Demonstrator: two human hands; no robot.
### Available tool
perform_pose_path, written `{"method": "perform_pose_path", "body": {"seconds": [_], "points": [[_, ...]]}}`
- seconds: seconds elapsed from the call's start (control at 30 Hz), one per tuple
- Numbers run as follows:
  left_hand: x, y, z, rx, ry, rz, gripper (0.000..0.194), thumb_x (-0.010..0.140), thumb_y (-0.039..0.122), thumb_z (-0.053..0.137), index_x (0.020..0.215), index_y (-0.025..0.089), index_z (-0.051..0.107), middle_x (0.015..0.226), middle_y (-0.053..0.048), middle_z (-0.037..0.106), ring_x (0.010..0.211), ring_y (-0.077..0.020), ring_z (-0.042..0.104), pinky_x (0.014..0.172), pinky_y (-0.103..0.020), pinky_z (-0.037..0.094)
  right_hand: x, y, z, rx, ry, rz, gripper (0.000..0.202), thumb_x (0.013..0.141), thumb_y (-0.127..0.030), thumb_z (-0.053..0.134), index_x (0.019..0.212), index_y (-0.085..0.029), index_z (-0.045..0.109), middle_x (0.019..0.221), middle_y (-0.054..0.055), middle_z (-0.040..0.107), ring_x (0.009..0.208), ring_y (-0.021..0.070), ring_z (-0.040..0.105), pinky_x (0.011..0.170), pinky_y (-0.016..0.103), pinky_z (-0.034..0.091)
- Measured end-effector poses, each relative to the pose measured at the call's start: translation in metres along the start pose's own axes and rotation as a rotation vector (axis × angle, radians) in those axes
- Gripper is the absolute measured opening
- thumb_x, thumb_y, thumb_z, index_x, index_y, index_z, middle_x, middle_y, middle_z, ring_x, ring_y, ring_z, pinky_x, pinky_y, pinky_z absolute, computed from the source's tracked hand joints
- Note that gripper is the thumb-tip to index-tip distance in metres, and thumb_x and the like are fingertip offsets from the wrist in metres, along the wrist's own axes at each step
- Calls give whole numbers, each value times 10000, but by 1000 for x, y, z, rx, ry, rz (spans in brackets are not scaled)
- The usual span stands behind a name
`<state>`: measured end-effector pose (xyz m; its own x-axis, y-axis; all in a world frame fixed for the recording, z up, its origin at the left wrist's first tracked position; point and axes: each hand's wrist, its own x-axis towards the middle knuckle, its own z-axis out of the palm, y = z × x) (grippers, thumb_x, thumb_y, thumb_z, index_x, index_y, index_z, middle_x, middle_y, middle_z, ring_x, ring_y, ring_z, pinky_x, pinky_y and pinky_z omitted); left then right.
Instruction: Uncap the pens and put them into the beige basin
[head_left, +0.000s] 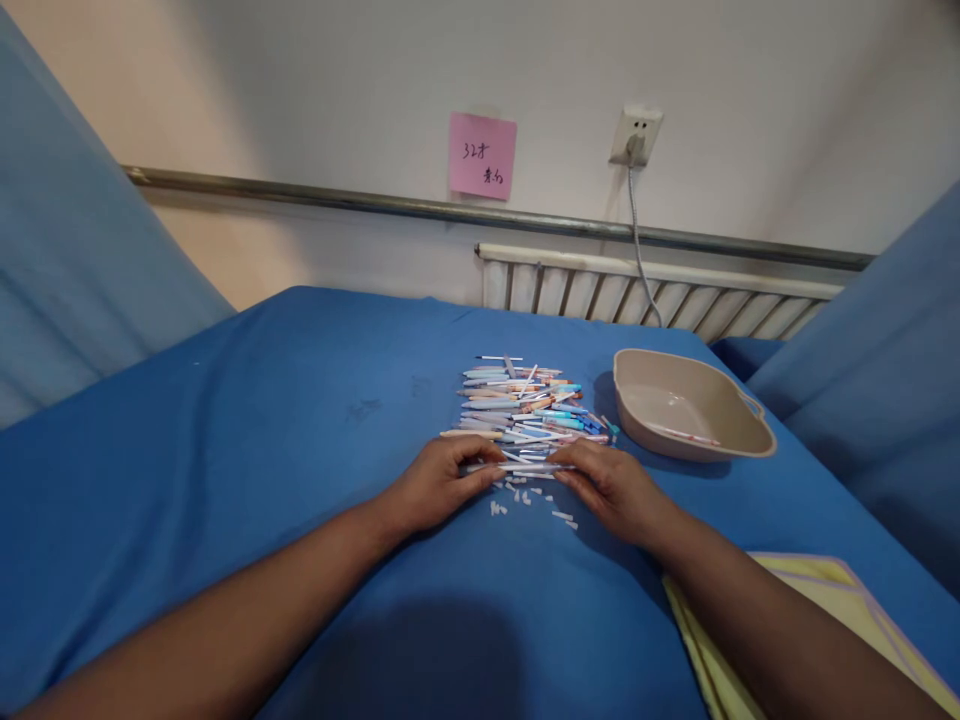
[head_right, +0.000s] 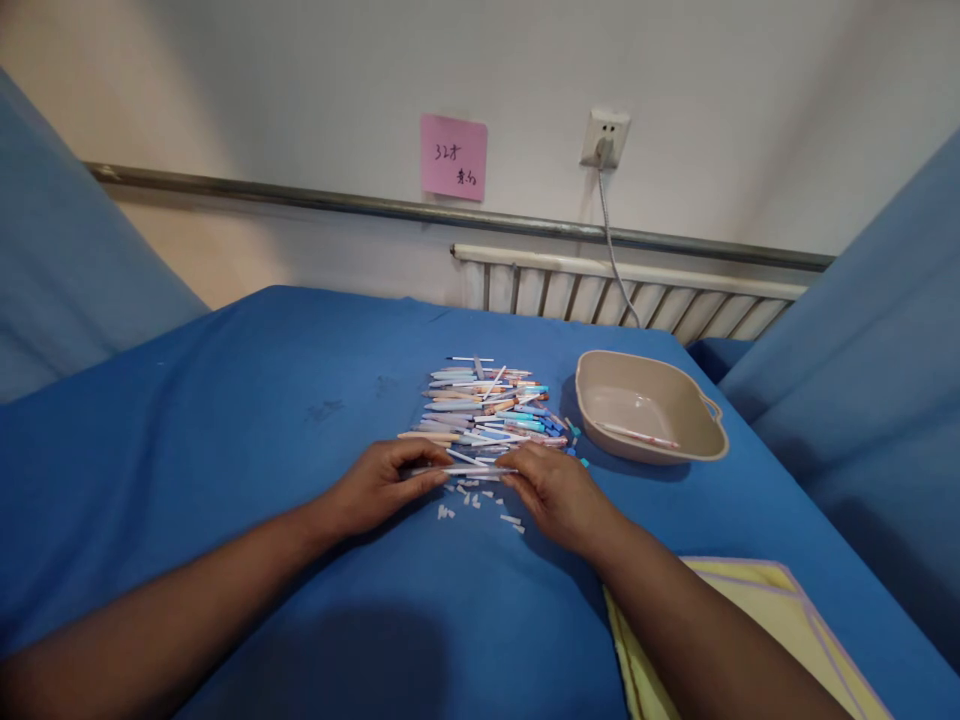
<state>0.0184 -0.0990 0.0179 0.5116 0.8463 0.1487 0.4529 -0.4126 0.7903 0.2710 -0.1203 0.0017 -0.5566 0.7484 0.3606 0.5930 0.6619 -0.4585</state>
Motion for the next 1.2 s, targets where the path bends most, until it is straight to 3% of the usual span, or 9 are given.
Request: {"method": "perform_pose_path", "body": {"seconds": [0.17, 0.33, 0.43, 0.53, 0.7, 0.93, 1.2], "points": [[-4, 7, 6, -74, -19, -62, 223, 735, 298, 672, 935, 199, 663, 802, -5, 637, 749, -166, 554, 708, -264, 437, 0, -12, 4, -9, -34, 4, 211, 928, -232, 446, 1091, -207, 579, 939, 74, 658, 875, 185, 615, 773, 307, 491], [-6, 9, 3, -375, -53, -135, 305, 712, 234, 687, 1004, 186, 612, 959, -39, 640, 861, -171, 576, 781, -286, 455, -1, -13, 3, 5, 17, 11, 238, 931, -227, 434, 1129, -226, 565, 959, 67, 657, 903, 186, 610, 785, 313, 494], [-4, 5, 3, -527, -12, -179, 296, 728, 240, 691, 995, 167, 588, 992, -62, 642, 831, -150, 588, 748, -266, 460, -1, -11, 2, 17, 38, 6, 234, 932, -233, 426, 1119, -225, 567, 968, 72, 655, 911, 189, 612, 794, 317, 497], [-2, 3, 5, -537, 0, -226, 269, 740, 295, 686, 946, 154, 589, 832, -30, 633, 669, -113, 564, 626, -237, 452, -1, -11, 2, 22, 41, 0, 221, 930, -218, 416, 1096, -215, 562, 965, 78, 654, 907, 189, 615, 788, 313, 499], [-2, 9, 5, -493, -102, -258, 247, 794, 375, 626, 868, 143, 585, 700, 11, 589, 517, -75, 500, 503, -210, 415, -2, -15, 4, 39, 61, 59, 214, 919, -210, 428, 1122, -215, 496, 999, 76, 653, 903, 192, 625, 766, 310, 498], [-4, 7, 9, -628, -169, -294, 266, 771, 365, 667, 874, 134, 587, 718, -17, 653, 530, -81, 547, 529, -213, 437, -6, -23, 6, -3, 52, 97, 112, 891, -223, 487, 995, -196, 454, 868, 58, 634, 713, 174, 607, 597, 265, 446], [-5, 4, 8, -613, -246, -256, 239, 804, 336, 650, 911, 129, 599, 759, -36, 687, 596, -92, 596, 584, -210, 459, -3, -19, 2, -105, 47, -30, 79, 914, -210, 460, 944, -188, 529, 837, 62, 623, 757, 181, 583, 670, 286, 448]]}}
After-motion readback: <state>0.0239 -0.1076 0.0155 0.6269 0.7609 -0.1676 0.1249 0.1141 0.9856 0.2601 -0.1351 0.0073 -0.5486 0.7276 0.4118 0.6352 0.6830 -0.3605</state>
